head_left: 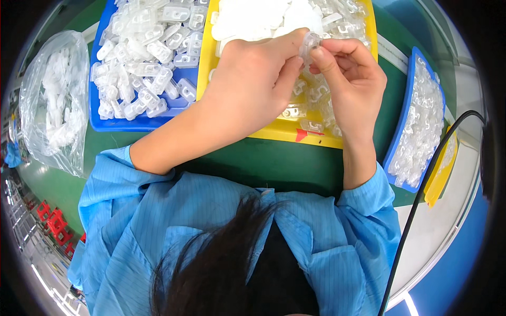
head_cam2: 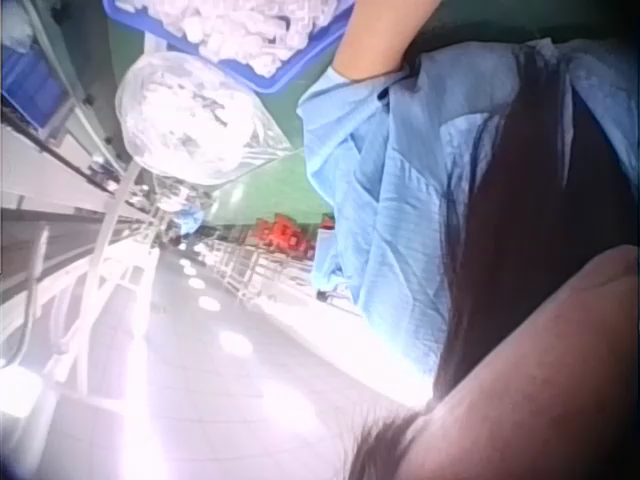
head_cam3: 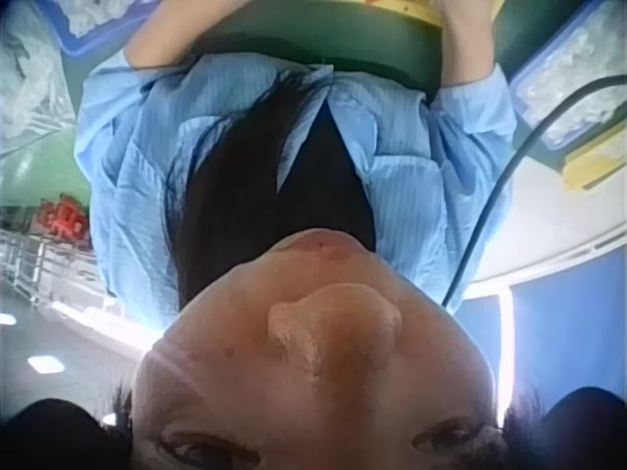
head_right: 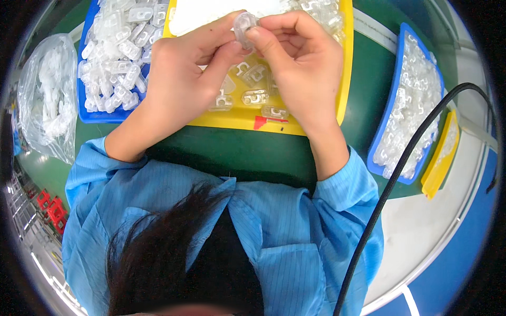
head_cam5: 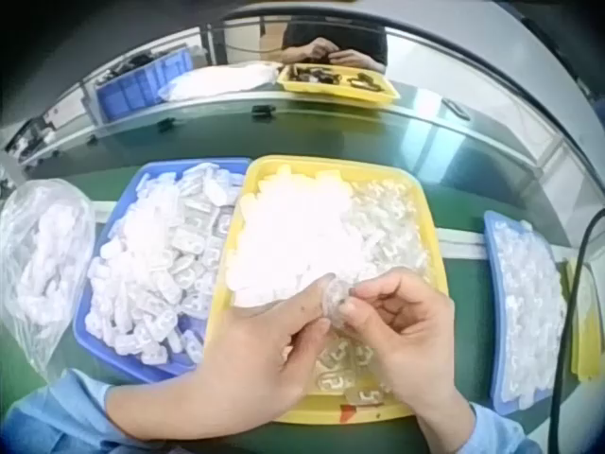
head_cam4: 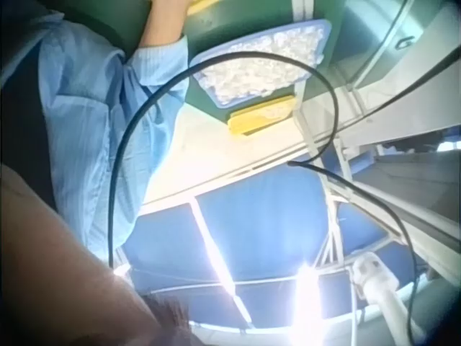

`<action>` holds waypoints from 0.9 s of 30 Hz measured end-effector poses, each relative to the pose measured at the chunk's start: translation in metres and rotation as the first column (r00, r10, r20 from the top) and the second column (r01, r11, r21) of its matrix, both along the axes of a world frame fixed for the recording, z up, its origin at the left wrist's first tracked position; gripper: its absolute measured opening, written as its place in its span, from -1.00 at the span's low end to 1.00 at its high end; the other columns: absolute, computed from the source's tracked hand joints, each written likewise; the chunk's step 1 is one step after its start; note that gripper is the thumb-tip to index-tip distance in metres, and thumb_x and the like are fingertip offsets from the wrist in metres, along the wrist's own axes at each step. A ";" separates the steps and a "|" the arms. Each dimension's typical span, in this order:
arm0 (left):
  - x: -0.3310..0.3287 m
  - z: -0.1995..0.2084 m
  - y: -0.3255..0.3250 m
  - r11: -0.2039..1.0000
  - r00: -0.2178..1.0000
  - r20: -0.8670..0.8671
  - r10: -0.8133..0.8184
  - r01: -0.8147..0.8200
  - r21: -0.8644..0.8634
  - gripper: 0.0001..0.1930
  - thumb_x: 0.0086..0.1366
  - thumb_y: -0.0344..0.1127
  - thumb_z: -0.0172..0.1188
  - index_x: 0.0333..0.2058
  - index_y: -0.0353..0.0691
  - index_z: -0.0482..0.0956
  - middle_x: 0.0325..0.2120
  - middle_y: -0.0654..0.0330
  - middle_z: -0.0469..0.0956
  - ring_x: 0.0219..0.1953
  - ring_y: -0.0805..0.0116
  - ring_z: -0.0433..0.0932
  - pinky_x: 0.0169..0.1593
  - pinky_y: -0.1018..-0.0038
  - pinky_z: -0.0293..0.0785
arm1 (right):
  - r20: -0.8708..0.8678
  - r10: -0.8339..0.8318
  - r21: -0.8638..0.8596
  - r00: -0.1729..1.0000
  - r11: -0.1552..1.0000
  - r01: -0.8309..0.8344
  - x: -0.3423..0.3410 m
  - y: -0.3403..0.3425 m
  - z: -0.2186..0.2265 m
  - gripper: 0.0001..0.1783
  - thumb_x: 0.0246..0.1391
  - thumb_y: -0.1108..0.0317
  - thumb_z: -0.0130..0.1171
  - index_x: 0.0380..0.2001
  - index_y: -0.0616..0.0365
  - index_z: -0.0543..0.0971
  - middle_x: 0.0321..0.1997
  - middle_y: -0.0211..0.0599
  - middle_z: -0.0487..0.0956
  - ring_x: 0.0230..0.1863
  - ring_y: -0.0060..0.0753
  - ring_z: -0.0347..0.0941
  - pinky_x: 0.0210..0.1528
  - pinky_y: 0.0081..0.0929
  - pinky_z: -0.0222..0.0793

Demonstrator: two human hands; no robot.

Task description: The person assembles small transparent plastic housing components by hand, snapping them together.

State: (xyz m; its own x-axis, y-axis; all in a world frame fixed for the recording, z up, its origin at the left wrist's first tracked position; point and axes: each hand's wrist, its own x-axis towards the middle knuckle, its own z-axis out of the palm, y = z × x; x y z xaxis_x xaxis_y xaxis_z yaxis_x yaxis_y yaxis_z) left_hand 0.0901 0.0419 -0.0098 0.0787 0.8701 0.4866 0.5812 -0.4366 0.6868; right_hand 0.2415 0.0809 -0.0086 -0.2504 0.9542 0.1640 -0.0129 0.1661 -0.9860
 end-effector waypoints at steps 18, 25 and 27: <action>-0.003 0.011 0.000 0.971 0.971 0.240 -0.004 0.062 -0.232 -0.77 0.08 -0.48 0.11 -0.26 -0.45 0.51 -0.65 0.02 0.52 -0.66 0.19 0.53 -0.56 0.43 0.43 | 0.046 0.025 0.119 0.999 0.992 -0.030 0.005 0.004 -0.014 -0.81 0.03 0.55 0.19 -0.26 0.32 0.47 -0.37 -0.33 0.54 -0.35 -0.60 0.48 -0.25 -0.68 0.41; 0.000 0.020 -0.005 0.853 0.803 0.594 0.047 0.277 -0.442 -0.61 0.23 -0.54 0.10 0.04 -0.50 0.33 -0.32 0.02 0.59 -0.28 0.36 0.61 -0.17 0.55 0.54 | 0.233 -0.104 0.354 0.967 0.935 0.015 0.001 -0.003 -0.012 -0.81 0.05 0.55 0.17 -0.23 0.30 0.44 -0.37 -0.35 0.51 -0.32 -0.60 0.46 -0.21 -0.69 0.38; -0.001 0.010 -0.003 0.868 0.784 0.620 0.026 0.291 -0.404 -0.60 0.21 -0.53 0.10 0.03 -0.52 0.33 -0.34 0.01 0.60 -0.30 0.37 0.60 -0.20 0.56 0.54 | 0.233 -0.071 0.347 0.970 0.938 -0.015 0.001 -0.003 -0.009 -0.81 0.05 0.53 0.17 -0.25 0.30 0.44 -0.37 -0.35 0.50 -0.34 -0.60 0.46 -0.25 -0.68 0.40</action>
